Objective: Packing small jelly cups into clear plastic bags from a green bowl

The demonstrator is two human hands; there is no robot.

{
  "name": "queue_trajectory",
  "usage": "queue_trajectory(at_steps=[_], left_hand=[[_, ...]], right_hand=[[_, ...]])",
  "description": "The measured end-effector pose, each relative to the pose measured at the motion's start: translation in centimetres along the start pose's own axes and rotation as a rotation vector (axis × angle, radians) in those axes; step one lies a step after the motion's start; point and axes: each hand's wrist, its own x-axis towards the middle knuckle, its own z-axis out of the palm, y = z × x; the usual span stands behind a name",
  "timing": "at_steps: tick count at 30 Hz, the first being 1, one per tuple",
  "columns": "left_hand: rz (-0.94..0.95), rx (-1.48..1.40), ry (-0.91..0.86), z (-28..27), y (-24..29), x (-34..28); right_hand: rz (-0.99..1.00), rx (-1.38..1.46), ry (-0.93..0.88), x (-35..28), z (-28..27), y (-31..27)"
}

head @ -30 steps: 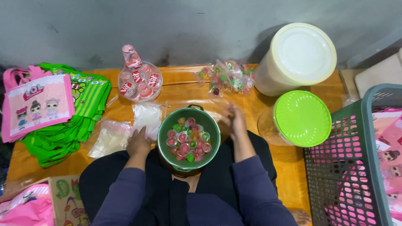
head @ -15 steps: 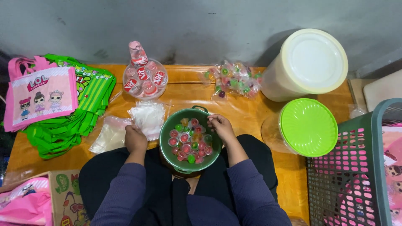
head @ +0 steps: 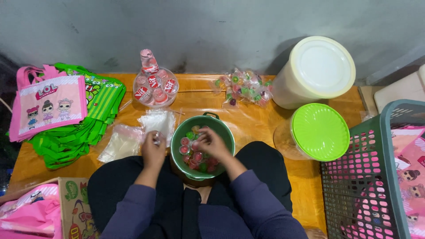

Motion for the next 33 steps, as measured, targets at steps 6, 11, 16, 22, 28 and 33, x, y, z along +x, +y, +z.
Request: queue_trajectory(at_steps=[6,11,16,22,28,33], left_hand=[[0.118,-0.012,-0.291,-0.5,2.7,-5.2],[0.090,-0.101,-0.329,-1.2,1.8,-6.0],[0.330,-0.111,-0.309,-4.1,4.3,-6.1],[0.440,0.245,-0.651,-7.4,9.2,-6.8],[0.187,-0.078,-0.939,-6.6,9.5,-7.6],[-0.245,-0.393,-0.860,-2.8,1.6,-6.7]], right_hand=[[-0.012,-0.090,-0.033,-2.6,7.0,-1.1],[-0.158,-0.413,0.073,-1.3,5.3,-0.6],[-0.189,-0.752,0.049,-1.7,2.5,-1.9],[-0.265,-0.685,-0.364,-3.8,1.5,-2.9],[-0.244,-0.464,-0.437,-5.9,3.9,-5.5],[-0.143,-0.368,-0.275,-5.2,3.4,-3.4]])
